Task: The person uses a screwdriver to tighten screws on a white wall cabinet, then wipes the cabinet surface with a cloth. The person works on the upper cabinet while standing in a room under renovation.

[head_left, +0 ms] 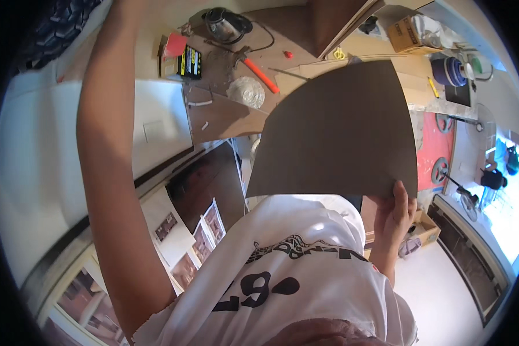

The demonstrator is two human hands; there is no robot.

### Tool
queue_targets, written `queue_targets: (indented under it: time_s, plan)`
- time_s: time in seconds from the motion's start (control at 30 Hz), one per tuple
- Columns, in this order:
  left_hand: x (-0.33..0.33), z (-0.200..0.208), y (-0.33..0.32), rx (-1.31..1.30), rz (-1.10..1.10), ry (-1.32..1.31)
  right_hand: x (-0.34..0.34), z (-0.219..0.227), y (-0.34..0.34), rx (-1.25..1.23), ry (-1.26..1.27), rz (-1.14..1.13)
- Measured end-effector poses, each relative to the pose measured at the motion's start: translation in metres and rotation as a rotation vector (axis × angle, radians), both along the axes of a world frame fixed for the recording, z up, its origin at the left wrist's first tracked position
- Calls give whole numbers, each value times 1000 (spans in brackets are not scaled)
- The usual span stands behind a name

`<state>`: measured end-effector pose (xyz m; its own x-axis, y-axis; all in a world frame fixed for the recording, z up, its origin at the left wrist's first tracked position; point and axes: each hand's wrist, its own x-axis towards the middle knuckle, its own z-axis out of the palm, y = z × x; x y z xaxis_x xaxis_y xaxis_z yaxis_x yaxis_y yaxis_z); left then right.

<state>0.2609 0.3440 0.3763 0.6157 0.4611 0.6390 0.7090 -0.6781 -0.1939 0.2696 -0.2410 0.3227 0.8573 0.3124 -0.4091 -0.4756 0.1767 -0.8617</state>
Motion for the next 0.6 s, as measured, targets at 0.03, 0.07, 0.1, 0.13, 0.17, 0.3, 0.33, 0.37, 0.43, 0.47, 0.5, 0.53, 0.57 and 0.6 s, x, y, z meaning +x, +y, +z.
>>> queue_targets:
  time_s: [0.03,0.07,0.1,0.13,0.17,0.3,0.33,0.37,0.43,0.47,0.5,0.53,0.57,0.6]
  plan:
    - [-2,2,-3,-10,-65,15,1,8,-5,12,13,-24]
    - [-12,9,-7,-15,-121,43,2,20,-7,25,39,-62]
    - [-8,5,-5,-32,-185,-4,-1,30,-8,29,64,-130]
    - [-4,-1,-2,-53,-248,-50,-3,40,-8,33,88,-199]
    - [-15,0,-3,-71,-279,-86,-3,46,-10,9,76,-221]
    - [-9,13,-6,-187,-264,-29,0,72,-23,-80,36,-328]
    - [-13,7,-1,-204,-324,-85,2,78,-22,-80,16,-368]
    - [-16,2,0,-218,-370,-133,4,84,-24,-78,6,-394]
    - [-13,-5,6,-257,-357,-135,2,96,-21,-145,19,-464]
    - [-12,-9,6,-276,-345,-136,1,106,-20,-207,-15,-489]
    - [-16,3,2,-260,-335,-133,0,110,-21,-243,-16,-493]
    - [-12,2,-1,-256,-335,-142,-1,108,-25,-231,-57,-486]
    - [-11,1,0,-253,-332,-151,0,109,-23,-231,-68,-496]
    - [-11,1,3,-223,-352,-139,5,109,-21,-230,-86,-509]
